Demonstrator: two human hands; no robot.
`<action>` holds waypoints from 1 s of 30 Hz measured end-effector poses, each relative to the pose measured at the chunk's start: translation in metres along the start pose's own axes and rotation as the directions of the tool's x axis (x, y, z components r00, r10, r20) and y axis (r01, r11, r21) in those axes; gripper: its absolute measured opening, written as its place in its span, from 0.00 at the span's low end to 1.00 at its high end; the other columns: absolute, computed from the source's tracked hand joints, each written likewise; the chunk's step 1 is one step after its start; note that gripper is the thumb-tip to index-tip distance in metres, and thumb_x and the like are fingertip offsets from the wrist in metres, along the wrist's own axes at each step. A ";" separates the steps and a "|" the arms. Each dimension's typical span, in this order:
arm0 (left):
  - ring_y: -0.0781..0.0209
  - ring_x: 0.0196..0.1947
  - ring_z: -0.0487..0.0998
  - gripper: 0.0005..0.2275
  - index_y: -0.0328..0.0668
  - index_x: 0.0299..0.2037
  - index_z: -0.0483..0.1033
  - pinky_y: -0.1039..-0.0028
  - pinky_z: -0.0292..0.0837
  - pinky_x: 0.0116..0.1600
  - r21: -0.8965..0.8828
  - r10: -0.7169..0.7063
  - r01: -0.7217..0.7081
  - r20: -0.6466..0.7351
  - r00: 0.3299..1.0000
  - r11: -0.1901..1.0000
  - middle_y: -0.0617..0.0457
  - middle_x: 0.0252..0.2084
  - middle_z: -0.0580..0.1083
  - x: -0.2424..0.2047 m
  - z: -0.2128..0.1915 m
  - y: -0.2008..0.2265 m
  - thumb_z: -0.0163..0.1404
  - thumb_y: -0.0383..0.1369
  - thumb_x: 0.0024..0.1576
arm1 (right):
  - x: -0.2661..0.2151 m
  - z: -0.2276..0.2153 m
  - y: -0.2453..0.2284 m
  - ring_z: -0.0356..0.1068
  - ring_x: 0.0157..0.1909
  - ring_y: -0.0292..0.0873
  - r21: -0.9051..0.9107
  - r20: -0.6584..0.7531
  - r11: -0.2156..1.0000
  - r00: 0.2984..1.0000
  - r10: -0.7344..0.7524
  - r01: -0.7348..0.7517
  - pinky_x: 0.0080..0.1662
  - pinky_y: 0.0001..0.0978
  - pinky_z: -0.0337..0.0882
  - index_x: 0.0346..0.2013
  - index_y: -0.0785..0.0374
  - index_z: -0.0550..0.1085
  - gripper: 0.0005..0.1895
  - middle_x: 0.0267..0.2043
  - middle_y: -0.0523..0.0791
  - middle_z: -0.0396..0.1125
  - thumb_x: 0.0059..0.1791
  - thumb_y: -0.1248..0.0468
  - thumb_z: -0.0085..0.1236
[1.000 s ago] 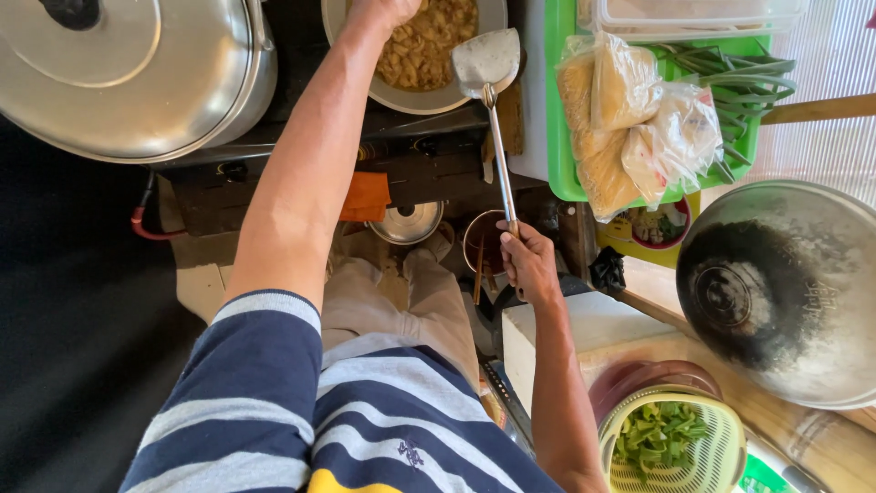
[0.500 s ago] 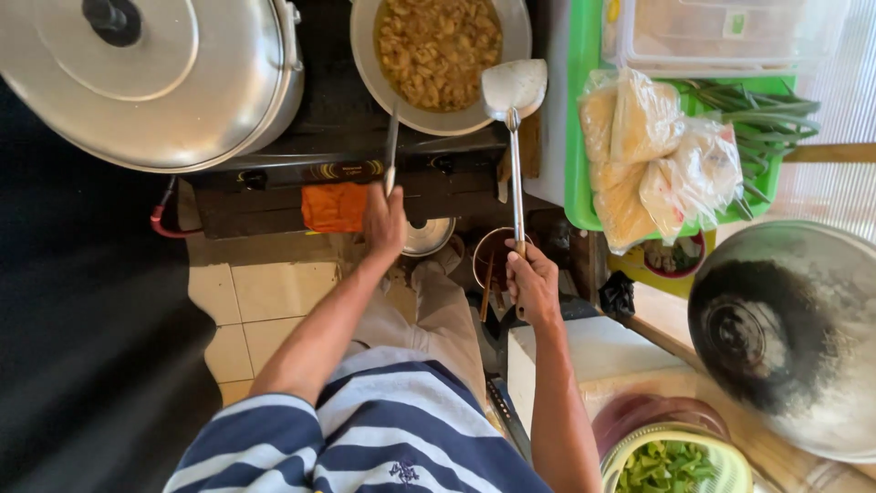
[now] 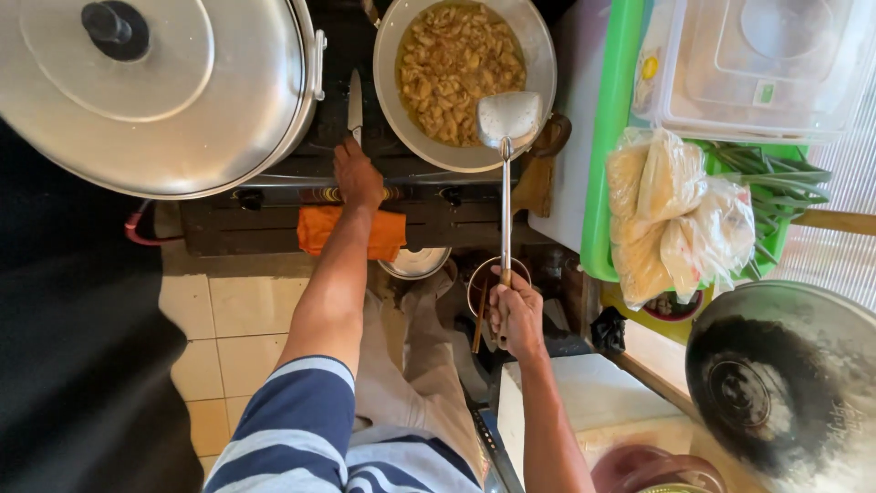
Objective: Stir and cook food in a pan on a stove.
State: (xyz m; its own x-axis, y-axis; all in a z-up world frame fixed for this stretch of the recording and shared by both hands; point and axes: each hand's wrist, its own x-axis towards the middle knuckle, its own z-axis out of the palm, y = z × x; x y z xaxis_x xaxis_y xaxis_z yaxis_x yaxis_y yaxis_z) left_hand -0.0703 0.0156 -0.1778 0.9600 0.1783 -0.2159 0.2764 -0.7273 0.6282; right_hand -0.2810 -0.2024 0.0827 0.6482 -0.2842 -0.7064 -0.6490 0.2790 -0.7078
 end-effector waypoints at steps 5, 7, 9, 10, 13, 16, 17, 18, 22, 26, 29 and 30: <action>0.31 0.54 0.69 0.30 0.26 0.67 0.57 0.48 0.63 0.58 0.010 0.053 -0.053 0.002 0.999 0.999 0.34 0.54 0.67 -0.008 -0.016 0.002 0.55 0.24 0.54 | 0.003 0.011 -0.006 0.60 0.20 0.34 -0.005 -0.001 1.000 1.000 -0.021 0.021 0.21 0.27 0.62 0.58 0.70 0.70 0.19 0.29 0.43 0.64 0.54 0.65 0.43; 0.31 0.55 0.69 0.27 0.28 0.66 0.60 0.49 0.64 0.59 -0.050 0.027 -0.026 0.003 1.000 0.998 0.33 0.55 0.67 -0.039 -0.034 0.014 0.54 0.25 0.56 | 0.000 0.017 -0.008 0.60 0.20 0.34 0.001 -0.002 1.000 1.000 -0.026 0.026 0.21 0.27 0.62 0.57 0.70 0.70 0.18 0.29 0.43 0.64 0.55 0.64 0.43; 0.32 0.56 0.69 0.24 0.30 0.65 0.62 0.49 0.65 0.59 -0.111 0.009 -0.009 -0.005 1.000 0.994 0.32 0.57 0.67 -0.070 -0.052 0.027 0.53 0.27 0.58 | 0.006 0.023 -0.009 0.61 0.20 0.34 0.010 0.005 0.999 0.999 -0.042 0.042 0.21 0.27 0.62 0.56 0.69 0.70 0.18 0.29 0.43 0.64 0.56 0.62 0.43; 0.40 0.46 0.75 0.20 0.34 0.61 0.67 0.55 0.71 0.50 -0.262 0.024 0.019 0.159 0.987 0.965 0.37 0.48 0.73 -0.088 -0.058 0.033 0.46 0.38 0.62 | 0.012 0.025 -0.007 0.62 0.22 0.34 0.047 0.026 0.997 0.998 -0.060 0.059 0.24 0.26 0.64 0.56 0.69 0.70 0.17 0.30 0.43 0.65 0.56 0.62 0.44; 0.52 0.40 0.81 0.22 0.38 0.59 0.71 0.63 0.78 0.45 -0.523 0.131 0.124 0.424 0.896 0.844 0.44 0.42 0.79 -0.161 -0.112 0.079 0.42 0.48 0.65 | 0.017 0.028 0.001 0.64 0.26 0.34 0.089 0.062 0.991 0.992 -0.107 0.101 0.29 0.25 0.67 0.56 0.69 0.70 0.16 0.34 0.44 0.68 0.57 0.62 0.47; 0.54 0.44 0.81 0.24 0.39 0.64 0.62 0.65 0.80 0.48 -0.619 0.194 0.271 0.578 0.793 0.737 0.45 0.48 0.75 -0.206 -0.173 0.132 0.48 0.37 0.57 | 0.014 0.049 -0.011 0.66 0.29 0.33 0.104 0.085 0.987 0.987 -0.133 0.124 0.32 0.24 0.68 0.55 0.68 0.71 0.15 0.39 0.45 0.72 0.57 0.63 0.48; 0.52 0.44 0.81 0.32 0.41 0.69 0.54 0.63 0.80 0.48 -0.602 0.178 0.358 0.650 0.739 0.714 0.43 0.51 0.72 -0.217 -0.191 0.148 0.50 0.28 0.52 | 0.010 0.059 -0.017 0.67 0.30 0.33 0.109 0.082 0.988 0.990 -0.117 0.108 0.32 0.24 0.68 0.55 0.68 0.71 0.15 0.41 0.45 0.73 0.56 0.64 0.48; 0.52 0.44 0.81 0.32 0.41 0.69 0.54 0.63 0.80 0.48 -0.611 0.180 0.340 0.631 0.755 0.715 0.43 0.51 0.72 -0.218 -0.191 0.148 0.50 0.28 0.52 | 0.009 0.067 -0.018 0.67 0.30 0.33 0.112 0.101 0.986 0.986 -0.133 0.122 0.32 0.24 0.68 0.55 0.68 0.71 0.15 0.41 0.45 0.73 0.56 0.64 0.48; 0.44 0.53 0.77 0.27 0.37 0.70 0.56 0.61 0.74 0.57 -0.695 0.204 0.136 0.384 0.901 0.706 0.36 0.57 0.72 -0.229 -0.171 0.141 0.45 0.27 0.59 | 0.015 0.075 0.005 0.69 0.35 0.33 0.183 0.169 0.966 0.962 -0.214 0.182 0.37 0.25 0.71 0.54 0.70 0.72 0.13 0.40 0.44 0.72 0.56 0.66 0.52; 0.38 0.65 0.69 0.24 0.33 0.69 0.59 0.59 0.64 0.68 -0.673 0.297 -0.182 0.058 0.953 0.717 0.32 0.65 0.68 -0.222 -0.157 0.129 0.43 0.24 0.59 | 0.029 0.092 0.012 0.65 0.35 0.33 0.195 0.216 0.943 0.926 -0.309 0.269 0.36 0.24 0.67 0.56 0.69 0.74 0.13 0.38 0.42 0.69 0.57 0.66 0.55; 0.38 0.67 0.67 0.23 0.34 0.70 0.58 0.60 0.63 0.69 -0.696 0.248 -0.182 -0.006 0.969 0.695 0.32 0.67 0.66 -0.218 -0.193 0.137 0.43 0.26 0.62 | 0.016 0.112 -0.012 0.68 0.38 0.35 0.097 0.211 0.941 0.918 -0.337 0.324 0.39 0.26 0.69 0.54 0.69 0.74 0.15 0.40 0.42 0.71 0.55 0.65 0.55; 0.38 0.67 0.67 0.23 0.34 0.70 0.58 0.60 0.63 0.69 -0.686 0.217 -0.200 -0.062 0.974 0.700 0.32 0.67 0.66 -0.224 -0.203 0.145 0.43 0.26 0.62 | 0.014 0.112 -0.017 0.68 0.38 0.35 0.092 0.272 0.939 0.899 -0.343 0.330 0.39 0.26 0.69 0.54 0.69 0.74 0.15 0.40 0.42 0.71 0.55 0.65 0.55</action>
State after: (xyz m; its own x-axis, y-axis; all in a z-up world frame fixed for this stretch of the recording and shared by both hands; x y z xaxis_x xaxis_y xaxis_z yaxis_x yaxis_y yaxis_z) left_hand -0.2366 0.0053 0.1134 0.9980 0.0566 -0.0276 0.0327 -0.0902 0.9954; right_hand -0.2164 -0.1086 0.0849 0.9137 -0.1012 -0.3935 -0.3590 0.2524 -0.8986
